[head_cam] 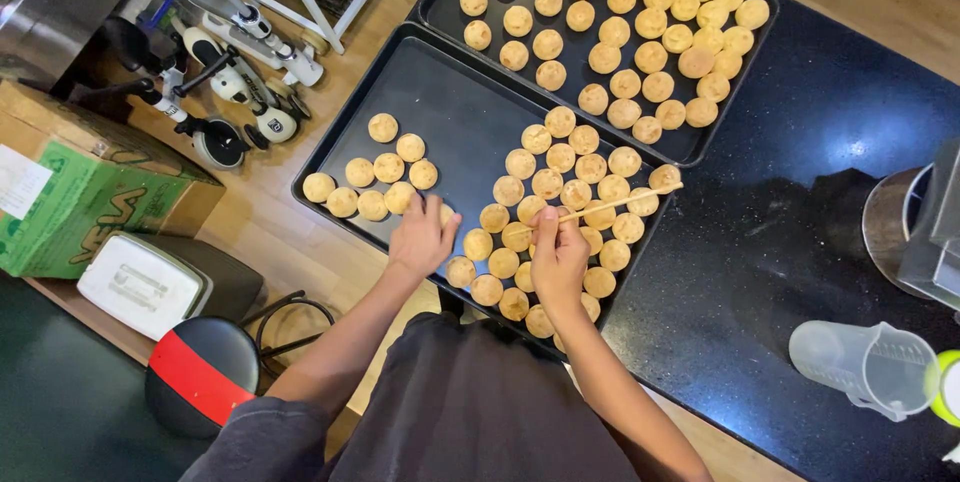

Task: The person transfers round baked pastries one at a time from a lower baking tray to an upper tray, picking each pastry with a thin wooden stick and steadying it with the other hand, then placing it onto the upper tray in rows.

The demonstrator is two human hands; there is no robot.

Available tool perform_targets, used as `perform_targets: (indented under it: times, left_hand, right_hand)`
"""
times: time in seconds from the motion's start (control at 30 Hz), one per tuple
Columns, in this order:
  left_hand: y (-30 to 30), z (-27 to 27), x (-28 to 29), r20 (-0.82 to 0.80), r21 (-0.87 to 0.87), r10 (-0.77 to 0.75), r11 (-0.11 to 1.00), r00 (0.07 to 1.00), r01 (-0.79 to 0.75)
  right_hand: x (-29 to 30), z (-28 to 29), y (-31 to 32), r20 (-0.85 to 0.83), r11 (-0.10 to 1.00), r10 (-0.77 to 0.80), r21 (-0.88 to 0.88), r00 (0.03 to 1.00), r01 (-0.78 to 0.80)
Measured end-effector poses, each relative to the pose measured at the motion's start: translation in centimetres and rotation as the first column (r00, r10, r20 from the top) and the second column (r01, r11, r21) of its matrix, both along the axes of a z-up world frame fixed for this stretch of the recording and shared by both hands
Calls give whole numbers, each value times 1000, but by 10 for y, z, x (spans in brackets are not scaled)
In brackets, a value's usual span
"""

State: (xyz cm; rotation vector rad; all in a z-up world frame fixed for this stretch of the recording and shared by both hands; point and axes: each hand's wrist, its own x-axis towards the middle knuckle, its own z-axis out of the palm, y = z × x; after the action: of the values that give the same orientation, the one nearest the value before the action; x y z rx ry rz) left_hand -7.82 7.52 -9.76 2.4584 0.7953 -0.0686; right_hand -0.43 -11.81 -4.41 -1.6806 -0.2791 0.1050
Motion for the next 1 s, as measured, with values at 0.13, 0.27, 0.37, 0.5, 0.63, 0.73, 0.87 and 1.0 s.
perform_targets:
  times: [0.13, 0.27, 0.37, 0.5, 0.63, 0.73, 0.87, 1.0]
  left_hand:
    - [-14, -15, -11, 37, 126, -103, 987, 994, 98]
    - [-26, -16, -16, 206, 152, -54, 988, 977, 22]
    - [-22, -26, -25, 213, 151, -48, 988, 976, 15]
    - [-5, -44, -38, 375, 70, -30, 998, 927, 4]
    - [6, -25, -51, 388, -62, 45, 998, 920, -22]
    - [9, -15, -58, 318, -33, -127, 989, 939, 145]
    - [8, -23, -57, 337, 13, -14, 1000, 941, 10]
    - [-3, 3, -48, 227, 35, -18, 999, 974, 10]
  right_hand:
    - [2, 3, -1, -10, 1000, 16, 9, 1000, -16]
    - [6, -4, -4, -29, 1000, 29, -1, 999, -29]
    - [9, -3, -7, -17, 999, 32, 28, 999, -31]
    - [12, -12, -12, -47, 999, 13, 49, 999, -11]
    - [12, -12, -15, -41, 999, 23, 24, 999, -22]
    - [11, -9, -13, -40, 999, 24, 43, 999, -22]
    - [11, -7, -10, -43, 997, 54, 50, 998, -52]
    - [12, -10, -9, -56, 998, 60, 10, 997, -59]
